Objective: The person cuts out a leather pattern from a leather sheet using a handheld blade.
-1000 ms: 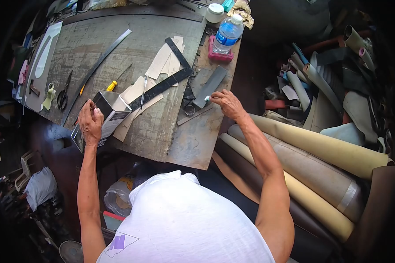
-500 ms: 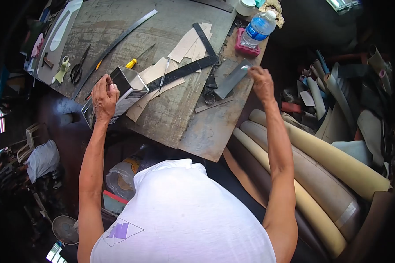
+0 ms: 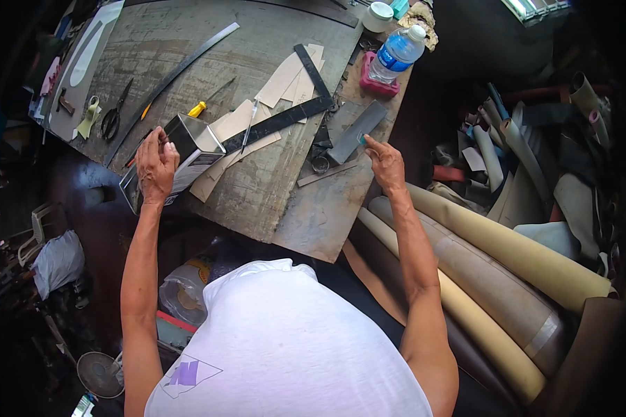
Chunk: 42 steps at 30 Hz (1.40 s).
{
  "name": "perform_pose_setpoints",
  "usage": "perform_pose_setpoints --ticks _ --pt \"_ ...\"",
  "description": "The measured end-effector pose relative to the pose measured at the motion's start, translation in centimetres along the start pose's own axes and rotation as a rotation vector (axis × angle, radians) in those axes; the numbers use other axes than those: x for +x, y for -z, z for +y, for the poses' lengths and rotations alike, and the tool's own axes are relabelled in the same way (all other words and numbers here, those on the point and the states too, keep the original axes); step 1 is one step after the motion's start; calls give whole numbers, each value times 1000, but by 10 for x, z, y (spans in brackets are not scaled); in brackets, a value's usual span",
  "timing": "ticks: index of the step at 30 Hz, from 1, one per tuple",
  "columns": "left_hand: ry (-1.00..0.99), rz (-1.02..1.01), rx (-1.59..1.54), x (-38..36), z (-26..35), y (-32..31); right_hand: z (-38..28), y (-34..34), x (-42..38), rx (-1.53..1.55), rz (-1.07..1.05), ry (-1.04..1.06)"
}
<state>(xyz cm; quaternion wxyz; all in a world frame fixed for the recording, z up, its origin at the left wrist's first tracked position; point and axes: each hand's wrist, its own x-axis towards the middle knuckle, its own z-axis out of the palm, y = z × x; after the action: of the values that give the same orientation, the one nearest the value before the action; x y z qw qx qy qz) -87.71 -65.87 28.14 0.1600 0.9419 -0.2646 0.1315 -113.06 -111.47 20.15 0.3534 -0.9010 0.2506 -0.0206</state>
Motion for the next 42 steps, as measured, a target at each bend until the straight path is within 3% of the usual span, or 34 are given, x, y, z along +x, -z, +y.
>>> perform_pose_setpoints --ticks 3,9,13,17,23,26,29,32,33,36,42 --pt "10 -13 -14 0 -2 -2 -7 -23 -9 -232 134 93" --pt "-47 36 17 6 5 4 29 1 62 -518 247 -36" --pt "-26 19 17 0 2 1 34 9 54 -412 259 45" --pt "0 15 18 2 0 -1 0 -33 -18 -311 144 110" --pt "-5 -4 3 4 -1 0 48 11 90 -534 312 -29" --pt "6 -11 -12 0 0 0 31 16 63 -394 338 10" --pt "-7 0 12 0 2 2 -16 -16 -3 -246 210 102" --pt "-10 3 16 0 1 1 21 -28 17 -362 244 56" --pt "2 -1 18 0 0 2 33 -17 44 -397 272 -45" --pt "3 -18 -12 3 3 -1 45 29 99 -557 248 -84" --pt "2 -15 2 0 1 1 30 53 84 -447 343 223"
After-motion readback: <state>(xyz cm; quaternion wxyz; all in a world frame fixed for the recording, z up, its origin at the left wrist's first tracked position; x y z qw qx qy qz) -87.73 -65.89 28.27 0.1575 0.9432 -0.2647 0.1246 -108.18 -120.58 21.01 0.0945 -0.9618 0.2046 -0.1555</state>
